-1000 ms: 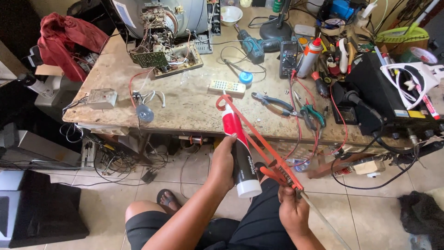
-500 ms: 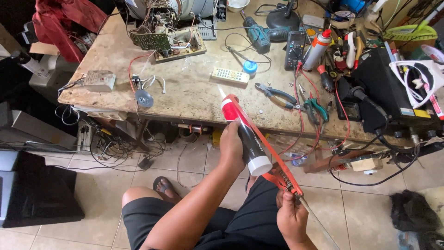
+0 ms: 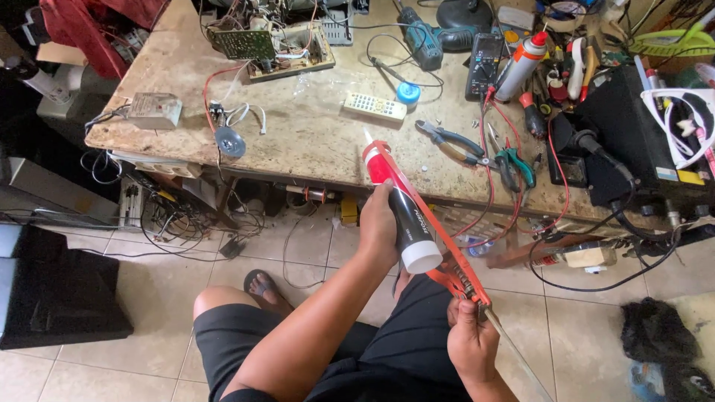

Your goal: Repairing and assembling a caulking gun using pliers and a screwdriver on a workbench.

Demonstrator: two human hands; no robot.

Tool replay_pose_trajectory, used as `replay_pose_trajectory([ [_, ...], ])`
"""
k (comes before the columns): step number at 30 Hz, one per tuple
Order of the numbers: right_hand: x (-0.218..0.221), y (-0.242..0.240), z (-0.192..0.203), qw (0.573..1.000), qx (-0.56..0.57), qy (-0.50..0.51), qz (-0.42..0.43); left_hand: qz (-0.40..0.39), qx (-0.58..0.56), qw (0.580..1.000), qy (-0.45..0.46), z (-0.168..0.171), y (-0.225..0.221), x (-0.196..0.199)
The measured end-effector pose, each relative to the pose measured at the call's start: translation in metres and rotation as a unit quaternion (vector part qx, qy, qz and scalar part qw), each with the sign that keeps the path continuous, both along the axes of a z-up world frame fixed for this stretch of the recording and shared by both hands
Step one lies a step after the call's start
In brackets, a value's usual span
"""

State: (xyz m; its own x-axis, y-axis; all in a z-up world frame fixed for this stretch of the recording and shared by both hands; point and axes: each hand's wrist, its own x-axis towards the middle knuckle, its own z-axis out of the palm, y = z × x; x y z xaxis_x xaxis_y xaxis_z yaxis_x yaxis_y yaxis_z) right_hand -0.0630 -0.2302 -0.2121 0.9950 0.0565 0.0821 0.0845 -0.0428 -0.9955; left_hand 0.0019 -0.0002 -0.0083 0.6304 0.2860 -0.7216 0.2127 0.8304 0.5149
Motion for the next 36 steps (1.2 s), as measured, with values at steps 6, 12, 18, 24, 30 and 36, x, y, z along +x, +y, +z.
replay_pose_trajectory([
  [6, -0.006, 0.012, 0.037, 0.998, 0.017, 0.001, 0.053, 0.020, -0.040, 0.999, 0.014, -0.010, 0.004, 0.005],
  [12, -0.009, 0.015, 0.067, 0.995, -0.062, -0.039, 0.066, 0.029, -0.032, 0.998, 0.034, -0.011, 0.008, 0.007],
  [18, -0.010, 0.015, 0.087, 0.993, -0.034, -0.068, 0.093, 0.041, -0.062, 0.997, 0.015, -0.011, 0.003, 0.006],
  [24, -0.013, 0.015, 0.084, 0.995, -0.045, -0.040, 0.085, 0.063, -0.092, 0.993, -0.045, -0.031, 0.000, 0.021],
  [30, -0.009, 0.020, 0.123, 0.987, 0.072, 0.052, 0.133, 0.080, -0.059, 0.994, -0.041, -0.013, -0.016, 0.016],
  [36, 0.001, 0.023, 0.185, 0.936, 0.123, 0.145, 0.296, 0.129, -0.103, 0.984, -0.063, 0.009, -0.011, 0.020],
])
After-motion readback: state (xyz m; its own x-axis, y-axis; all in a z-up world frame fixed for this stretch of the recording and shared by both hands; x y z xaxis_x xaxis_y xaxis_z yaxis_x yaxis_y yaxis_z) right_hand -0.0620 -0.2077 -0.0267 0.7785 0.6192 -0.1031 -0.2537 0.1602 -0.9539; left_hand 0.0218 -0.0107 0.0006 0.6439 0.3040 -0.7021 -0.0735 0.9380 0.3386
